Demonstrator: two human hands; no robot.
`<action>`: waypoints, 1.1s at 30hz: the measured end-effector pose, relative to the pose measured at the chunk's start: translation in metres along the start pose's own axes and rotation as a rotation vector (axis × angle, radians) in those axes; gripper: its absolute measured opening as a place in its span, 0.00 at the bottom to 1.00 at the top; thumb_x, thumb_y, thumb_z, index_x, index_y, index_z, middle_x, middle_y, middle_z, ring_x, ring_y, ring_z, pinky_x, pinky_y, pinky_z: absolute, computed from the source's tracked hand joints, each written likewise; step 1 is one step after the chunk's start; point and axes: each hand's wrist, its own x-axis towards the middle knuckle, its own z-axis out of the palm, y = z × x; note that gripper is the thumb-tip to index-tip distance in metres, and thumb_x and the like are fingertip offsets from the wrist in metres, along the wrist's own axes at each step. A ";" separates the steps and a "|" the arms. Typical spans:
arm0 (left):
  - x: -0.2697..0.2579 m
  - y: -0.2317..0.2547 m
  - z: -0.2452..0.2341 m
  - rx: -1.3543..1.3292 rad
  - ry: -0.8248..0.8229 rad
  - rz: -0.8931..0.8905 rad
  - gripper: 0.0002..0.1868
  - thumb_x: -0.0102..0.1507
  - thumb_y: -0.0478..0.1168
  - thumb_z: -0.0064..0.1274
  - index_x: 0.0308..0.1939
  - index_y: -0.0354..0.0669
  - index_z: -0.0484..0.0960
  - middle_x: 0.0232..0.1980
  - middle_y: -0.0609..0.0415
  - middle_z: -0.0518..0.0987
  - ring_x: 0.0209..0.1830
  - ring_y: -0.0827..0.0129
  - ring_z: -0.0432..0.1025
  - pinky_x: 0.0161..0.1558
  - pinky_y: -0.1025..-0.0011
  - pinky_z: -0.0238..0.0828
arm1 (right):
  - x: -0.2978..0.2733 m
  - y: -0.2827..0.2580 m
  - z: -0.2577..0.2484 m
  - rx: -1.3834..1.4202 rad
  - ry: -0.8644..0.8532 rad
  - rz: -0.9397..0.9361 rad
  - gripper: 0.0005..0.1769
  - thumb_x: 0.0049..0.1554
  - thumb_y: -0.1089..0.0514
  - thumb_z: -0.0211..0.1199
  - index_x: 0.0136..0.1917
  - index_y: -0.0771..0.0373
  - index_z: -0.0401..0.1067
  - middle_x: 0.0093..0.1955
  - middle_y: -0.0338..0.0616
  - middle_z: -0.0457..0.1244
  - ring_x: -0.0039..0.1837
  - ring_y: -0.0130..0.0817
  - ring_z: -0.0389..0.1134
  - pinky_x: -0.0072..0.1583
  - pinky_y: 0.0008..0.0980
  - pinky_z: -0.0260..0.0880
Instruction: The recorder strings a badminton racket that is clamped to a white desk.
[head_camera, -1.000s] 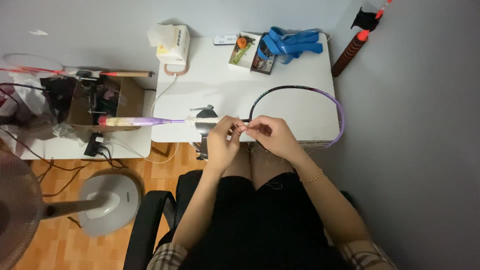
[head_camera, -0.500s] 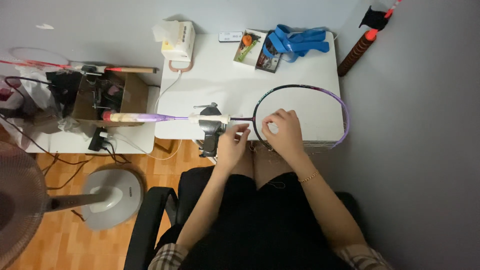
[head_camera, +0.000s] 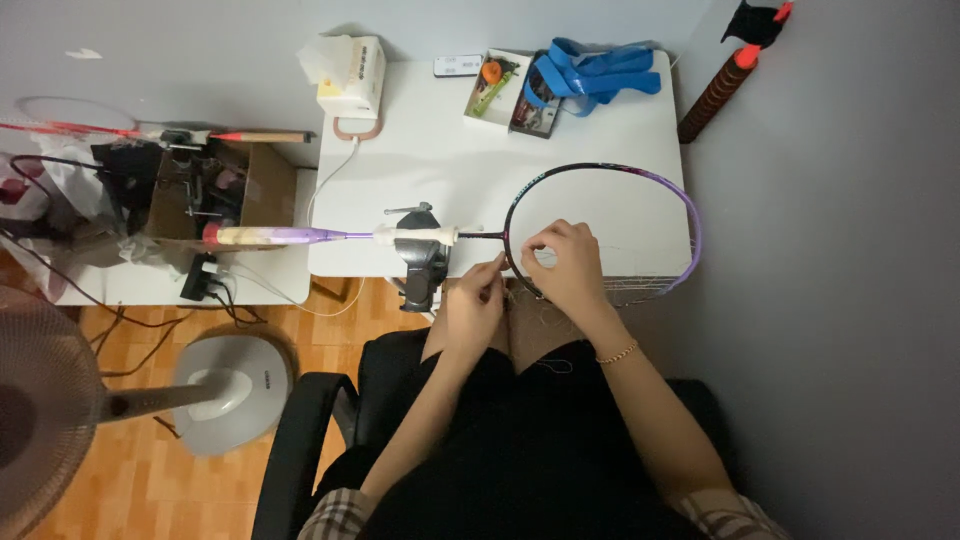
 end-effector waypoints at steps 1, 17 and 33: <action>-0.001 -0.001 0.000 -0.009 0.007 0.026 0.19 0.66 0.29 0.50 0.60 0.38 0.81 0.48 0.45 0.84 0.35 0.67 0.80 0.37 0.73 0.77 | 0.000 0.000 0.000 -0.009 0.005 -0.013 0.02 0.50 0.58 0.70 0.39 0.57 0.80 0.43 0.38 0.69 0.49 0.42 0.63 0.53 0.39 0.64; 0.018 -0.039 0.016 -0.202 0.062 -0.158 0.10 0.70 0.39 0.52 0.46 0.32 0.81 0.40 0.44 0.84 0.33 0.67 0.78 0.36 0.69 0.77 | -0.001 0.002 0.010 -0.015 -0.040 -0.094 0.05 0.55 0.55 0.68 0.43 0.57 0.82 0.44 0.39 0.68 0.51 0.44 0.64 0.54 0.43 0.61; 0.025 -0.007 -0.045 -0.422 0.238 0.125 0.20 0.59 0.16 0.27 0.50 0.37 0.63 0.40 0.58 0.62 0.37 0.74 0.60 0.41 0.79 0.64 | 0.006 -0.038 0.022 -0.266 -0.221 -0.299 0.07 0.57 0.57 0.65 0.42 0.63 0.77 0.46 0.44 0.65 0.48 0.40 0.62 0.52 0.40 0.62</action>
